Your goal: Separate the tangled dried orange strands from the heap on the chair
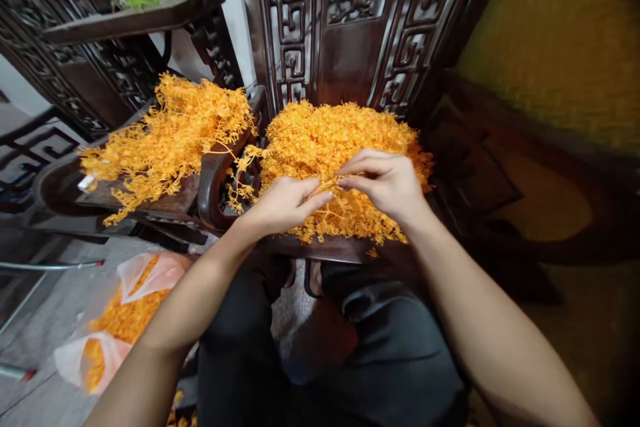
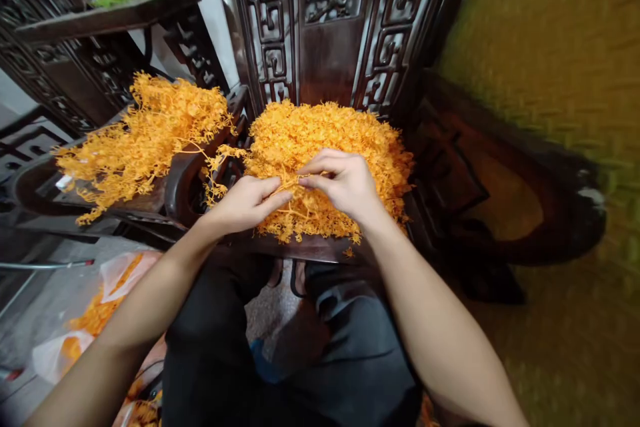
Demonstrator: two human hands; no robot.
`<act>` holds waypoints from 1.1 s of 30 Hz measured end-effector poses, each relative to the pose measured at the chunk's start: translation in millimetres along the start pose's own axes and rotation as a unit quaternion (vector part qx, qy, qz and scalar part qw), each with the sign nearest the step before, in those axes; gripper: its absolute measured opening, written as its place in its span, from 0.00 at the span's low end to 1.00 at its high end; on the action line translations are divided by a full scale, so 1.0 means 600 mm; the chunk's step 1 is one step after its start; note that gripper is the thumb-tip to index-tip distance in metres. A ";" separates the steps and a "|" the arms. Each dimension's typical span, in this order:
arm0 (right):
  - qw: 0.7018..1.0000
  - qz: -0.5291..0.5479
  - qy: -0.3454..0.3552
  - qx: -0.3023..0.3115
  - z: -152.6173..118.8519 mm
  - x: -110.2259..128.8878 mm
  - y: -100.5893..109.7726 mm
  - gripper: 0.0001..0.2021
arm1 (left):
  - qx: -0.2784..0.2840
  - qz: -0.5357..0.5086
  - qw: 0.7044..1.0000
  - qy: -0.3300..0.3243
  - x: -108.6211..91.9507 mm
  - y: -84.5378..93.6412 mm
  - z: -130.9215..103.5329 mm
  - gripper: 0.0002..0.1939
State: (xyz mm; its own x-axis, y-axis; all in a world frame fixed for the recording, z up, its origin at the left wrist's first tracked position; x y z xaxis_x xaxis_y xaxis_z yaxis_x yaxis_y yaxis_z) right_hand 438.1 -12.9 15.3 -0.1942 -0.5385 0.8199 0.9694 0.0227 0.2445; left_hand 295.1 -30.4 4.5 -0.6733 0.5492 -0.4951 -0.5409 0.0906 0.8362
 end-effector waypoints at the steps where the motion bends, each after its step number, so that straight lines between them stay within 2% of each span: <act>1: 0.998 0.038 -0.046 -0.020 0.003 -0.023 0.014 0.06 | 0.001 -0.023 1.000 -0.010 -0.005 0.003 0.000 0.22; 2: 0.992 0.075 -0.086 -0.054 0.006 -0.048 0.033 0.08 | -0.002 -0.044 0.999 -0.012 -0.005 0.009 -0.001 0.23; 4: 0.965 0.132 -0.136 -0.182 0.006 -0.100 0.096 0.13 | -0.032 -0.086 0.996 0.001 0.006 0.027 -0.005 0.24; 6: 0.915 0.137 -0.139 -0.353 -0.012 -0.142 0.172 0.15 | -0.074 -0.114 0.991 0.015 0.024 0.046 -0.007 0.25; 7: 0.905 0.109 -0.136 -0.389 -0.018 -0.157 0.194 0.15 | -0.092 -0.117 0.989 0.016 0.032 0.053 -0.007 0.25; 9: 0.931 -0.008 -0.128 -0.341 -0.011 -0.173 0.196 0.15 | -0.097 -0.103 0.990 0.000 0.037 0.051 -0.004 0.24; 11: 0.954 -0.139 -0.119 -0.239 0.001 -0.184 0.164 0.16 | -0.069 -0.075 0.995 -0.023 0.034 0.034 0.001 0.24; 13: 0.955 -0.223 -0.111 -0.160 0.010 -0.192 0.127 0.20 | -0.031 -0.035 0.998 -0.036 0.029 0.012 0.004 0.24; 16: 0.955 -0.263 -0.096 -0.099 0.023 -0.177 0.081 0.21 | 0.015 0.041 0.998 -0.055 0.020 -0.010 0.004 0.23; 18: 0.961 -0.250 -0.061 -0.099 0.030 -0.137 0.060 0.19 | 0.031 0.089 0.994 -0.064 0.016 -0.016 0.003 0.23; 20: 0.975 -0.197 -0.035 -0.100 0.032 -0.091 0.039 0.21 | 0.037 0.126 0.989 -0.064 0.016 -0.018 0.002 0.23; 24: 0.993 -0.120 -0.007 -0.015 0.030 -0.030 -0.009 0.17 | 0.045 0.153 0.986 -0.057 0.017 -0.021 0.001 0.24; 25: 0.993 -0.119 -0.005 -0.012 0.031 -0.027 -0.007 0.13 | 0.049 0.154 0.985 -0.054 0.018 -0.022 -0.001 0.25; 27: 0.992 -0.103 -0.028 -0.062 0.032 -0.037 0.022 0.10 | 0.059 0.156 0.985 -0.047 0.021 -0.021 -0.006 0.26; 30: 0.980 -0.001 -0.121 -0.159 0.023 -0.078 0.077 0.15 | 0.057 0.160 0.985 -0.037 0.027 -0.012 -0.015 0.26; 31: 0.975 0.035 -0.146 -0.162 0.018 -0.087 0.080 0.18 | 0.052 0.163 0.985 -0.035 0.028 -0.008 -0.017 0.26; 33: 0.978 0.061 -0.162 -0.114 0.011 -0.084 0.060 0.24 | 0.041 0.174 0.983 -0.033 0.029 -0.002 -0.019 0.25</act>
State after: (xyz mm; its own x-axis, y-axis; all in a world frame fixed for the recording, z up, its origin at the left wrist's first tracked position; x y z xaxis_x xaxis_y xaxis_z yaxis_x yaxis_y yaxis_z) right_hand 481.6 20.3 -13.8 -0.0757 -0.2484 0.9657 0.9896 -0.1376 0.0422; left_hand 278.2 -30.6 -7.9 -0.7753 0.6105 -0.1620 -0.2398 -0.0472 0.9697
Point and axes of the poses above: each hand's wrist, its own z-axis towards the middle knuckle, its own y-axis out of the back of the hand, x = y × z, the point moved 9 cm from there along z, towards the middle knuckle, and after that the axes turned 5 degrees about -x, right-handed, at the moved point
